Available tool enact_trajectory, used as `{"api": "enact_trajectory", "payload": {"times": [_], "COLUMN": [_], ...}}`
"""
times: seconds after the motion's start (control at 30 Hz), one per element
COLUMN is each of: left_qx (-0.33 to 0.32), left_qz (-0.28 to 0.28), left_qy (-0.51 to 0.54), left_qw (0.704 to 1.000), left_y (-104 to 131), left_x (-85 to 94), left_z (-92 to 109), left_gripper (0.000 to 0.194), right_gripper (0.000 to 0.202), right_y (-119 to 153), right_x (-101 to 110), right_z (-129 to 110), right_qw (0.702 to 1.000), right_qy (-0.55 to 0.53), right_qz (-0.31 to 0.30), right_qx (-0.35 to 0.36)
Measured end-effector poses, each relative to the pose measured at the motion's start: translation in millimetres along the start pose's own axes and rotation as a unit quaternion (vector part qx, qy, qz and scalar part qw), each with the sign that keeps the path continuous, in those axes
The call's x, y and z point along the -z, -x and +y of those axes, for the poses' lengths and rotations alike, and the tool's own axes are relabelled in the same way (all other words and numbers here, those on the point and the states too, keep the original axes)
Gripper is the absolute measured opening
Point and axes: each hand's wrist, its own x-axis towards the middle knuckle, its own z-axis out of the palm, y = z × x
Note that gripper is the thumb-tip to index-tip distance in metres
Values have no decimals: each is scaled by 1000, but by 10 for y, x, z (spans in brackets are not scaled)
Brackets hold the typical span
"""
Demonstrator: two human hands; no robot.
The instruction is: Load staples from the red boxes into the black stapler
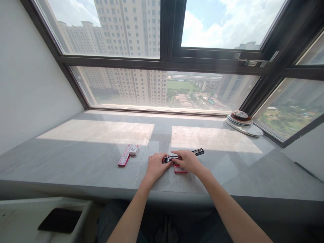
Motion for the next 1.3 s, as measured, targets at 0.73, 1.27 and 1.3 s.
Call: {"api": "enact_trajectory", "payload": {"times": [0.73,1.27,1.3], "left_qx": [7,0,-11], "left_qz": [-16,8,16], "left_qy": [11,7,21], "left_qw": [1000,1000,1000], "left_y": [-2,59,78], "left_x": [-23,56,71], "left_z": [12,97,145], "left_gripper": [29,34,38], "right_gripper": [63,26,27], "right_y": [245,-32,1], "right_x": [448,298,335], "right_z": [561,105,191], "right_qw": [916,996,997], "right_qy": [-376,-65,-64], "right_qz": [57,-62,-46], "right_qx": [-128,6,-10]}}
